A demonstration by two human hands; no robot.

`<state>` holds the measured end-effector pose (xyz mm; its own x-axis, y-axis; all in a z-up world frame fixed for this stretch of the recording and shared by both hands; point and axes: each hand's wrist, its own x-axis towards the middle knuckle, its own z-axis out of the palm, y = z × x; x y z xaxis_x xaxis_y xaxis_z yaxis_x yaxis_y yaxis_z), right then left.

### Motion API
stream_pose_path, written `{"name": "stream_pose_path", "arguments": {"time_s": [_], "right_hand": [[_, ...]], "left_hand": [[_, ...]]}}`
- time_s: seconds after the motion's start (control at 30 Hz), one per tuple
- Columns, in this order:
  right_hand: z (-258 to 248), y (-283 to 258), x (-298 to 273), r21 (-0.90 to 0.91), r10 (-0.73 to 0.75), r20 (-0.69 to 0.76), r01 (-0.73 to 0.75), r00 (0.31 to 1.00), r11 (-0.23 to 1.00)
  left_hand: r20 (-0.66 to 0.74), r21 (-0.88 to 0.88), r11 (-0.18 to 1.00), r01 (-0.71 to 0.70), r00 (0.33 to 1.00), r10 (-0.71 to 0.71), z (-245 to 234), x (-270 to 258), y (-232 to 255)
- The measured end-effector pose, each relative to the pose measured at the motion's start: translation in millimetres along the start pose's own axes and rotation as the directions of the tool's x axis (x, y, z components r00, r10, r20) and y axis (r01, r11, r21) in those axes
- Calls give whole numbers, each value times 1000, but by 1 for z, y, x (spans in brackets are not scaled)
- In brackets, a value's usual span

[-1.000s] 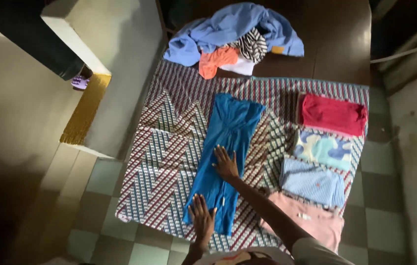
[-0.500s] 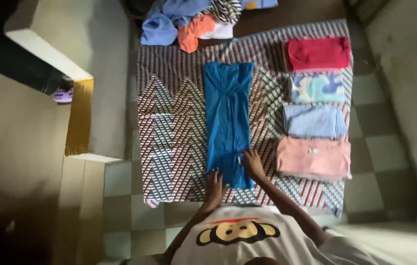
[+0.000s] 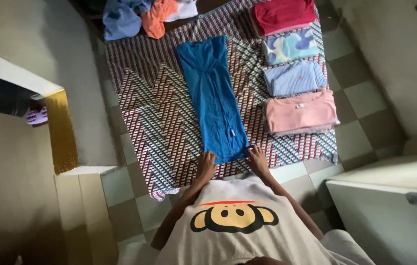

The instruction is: Folding various t-shirts on a flat surface and stacking them.

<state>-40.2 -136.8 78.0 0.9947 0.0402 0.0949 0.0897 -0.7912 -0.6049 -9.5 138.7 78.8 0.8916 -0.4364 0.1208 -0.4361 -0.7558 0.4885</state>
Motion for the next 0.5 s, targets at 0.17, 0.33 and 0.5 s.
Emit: {"name": "stream_pose_path", "arguments": {"time_s": [0.17,0.33,0.5], "right_hand": [[4,6,7,-22,-11,71,13,997,1000],[-11,19,18,158,-120,134,99,984,983],[-10,45,29,-21,-309,104,312,946,950]], "left_hand": [[31,58,991,-122,992,121,-4,9,3],[71,30,999,-14,997,12,-26,4,-12],[43,57,996,-67,997,65,-26,3,-29]]}}
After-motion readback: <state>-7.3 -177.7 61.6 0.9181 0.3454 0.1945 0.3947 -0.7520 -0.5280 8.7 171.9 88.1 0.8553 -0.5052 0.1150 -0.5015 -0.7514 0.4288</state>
